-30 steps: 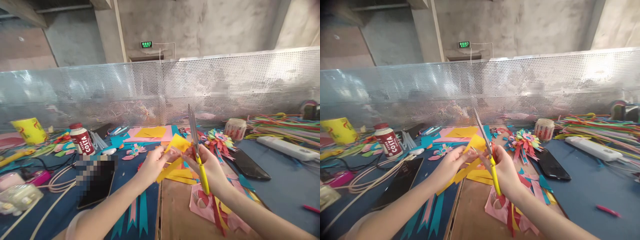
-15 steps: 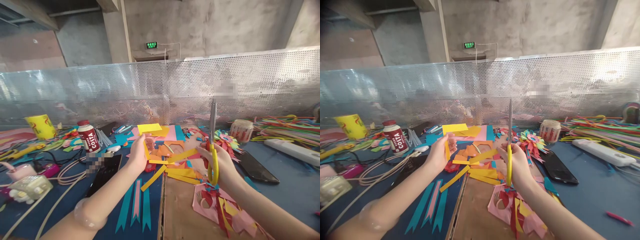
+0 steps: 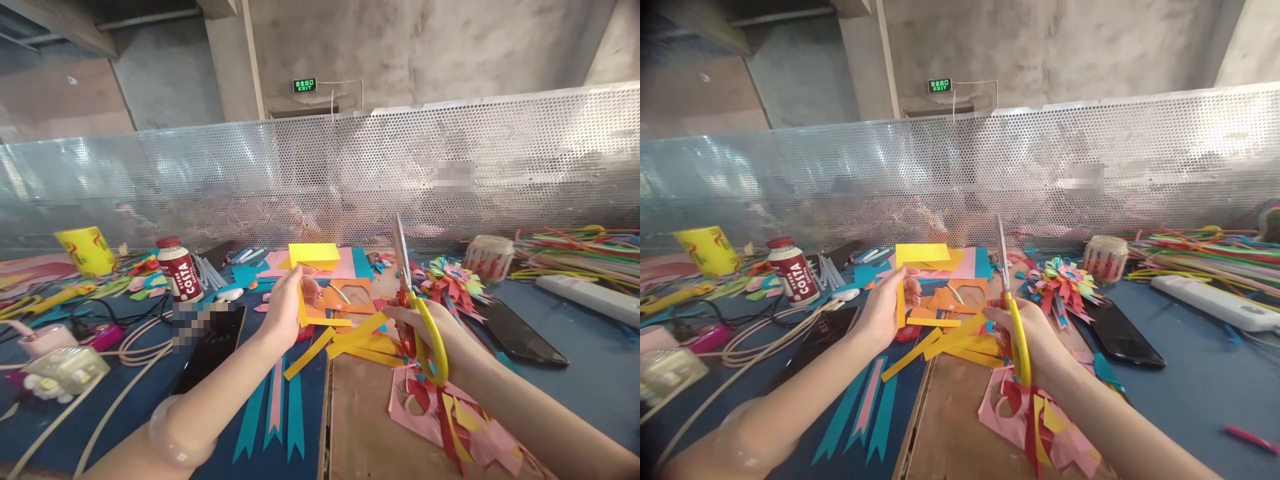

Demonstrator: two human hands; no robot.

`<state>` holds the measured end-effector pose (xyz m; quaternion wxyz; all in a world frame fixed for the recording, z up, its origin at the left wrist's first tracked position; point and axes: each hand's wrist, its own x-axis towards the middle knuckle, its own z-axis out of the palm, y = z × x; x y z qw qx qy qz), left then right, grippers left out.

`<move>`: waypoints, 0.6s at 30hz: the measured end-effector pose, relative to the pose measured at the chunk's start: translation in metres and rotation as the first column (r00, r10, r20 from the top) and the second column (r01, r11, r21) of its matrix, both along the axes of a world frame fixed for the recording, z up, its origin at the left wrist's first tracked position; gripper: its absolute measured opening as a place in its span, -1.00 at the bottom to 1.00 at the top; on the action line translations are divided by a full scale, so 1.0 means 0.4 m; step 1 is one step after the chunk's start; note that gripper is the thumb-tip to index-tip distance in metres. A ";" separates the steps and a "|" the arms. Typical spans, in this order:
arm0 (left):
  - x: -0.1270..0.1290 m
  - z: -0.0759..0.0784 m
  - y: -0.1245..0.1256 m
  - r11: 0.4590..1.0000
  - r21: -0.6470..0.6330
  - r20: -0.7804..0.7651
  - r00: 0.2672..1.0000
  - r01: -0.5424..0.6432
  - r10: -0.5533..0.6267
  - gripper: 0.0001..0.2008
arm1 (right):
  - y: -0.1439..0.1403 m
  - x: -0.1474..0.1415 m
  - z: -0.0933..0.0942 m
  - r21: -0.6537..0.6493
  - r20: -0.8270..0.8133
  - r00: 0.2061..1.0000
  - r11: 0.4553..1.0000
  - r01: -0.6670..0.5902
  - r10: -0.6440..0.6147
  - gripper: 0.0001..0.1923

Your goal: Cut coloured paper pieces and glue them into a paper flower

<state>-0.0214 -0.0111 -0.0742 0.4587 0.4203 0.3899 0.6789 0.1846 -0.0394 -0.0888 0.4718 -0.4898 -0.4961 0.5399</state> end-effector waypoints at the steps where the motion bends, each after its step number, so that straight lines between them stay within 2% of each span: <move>1: 0.001 -0.002 -0.001 1.000 -0.004 -0.001 1.000 0.008 -0.008 -0.80 | -0.004 -0.002 0.003 0.009 0.009 1.000 1.000 -0.018 0.018 -0.74; 7: 0.003 0.000 -0.003 1.000 0.011 -0.031 0.999 -0.015 0.016 -0.79 | -0.006 -0.011 0.002 0.067 0.161 0.986 0.996 -0.061 0.050 -0.74; 11: 0.004 0.006 -0.007 1.000 0.022 -0.062 0.998 0.007 -0.006 -0.81 | 0.020 -0.003 -0.022 0.274 0.246 0.968 0.961 -0.029 -0.041 -0.75; 14: 0.005 0.008 -0.011 0.999 0.028 -0.104 0.994 0.042 -0.039 -0.79 | 0.033 0.006 -0.034 0.479 0.432 0.865 0.878 0.020 -0.255 -0.84; 18: -0.003 0.010 -0.007 0.994 0.073 -0.163 0.985 0.077 -0.064 -0.74 | 0.043 0.015 -0.040 0.724 0.495 0.696 0.690 0.001 -0.520 -0.79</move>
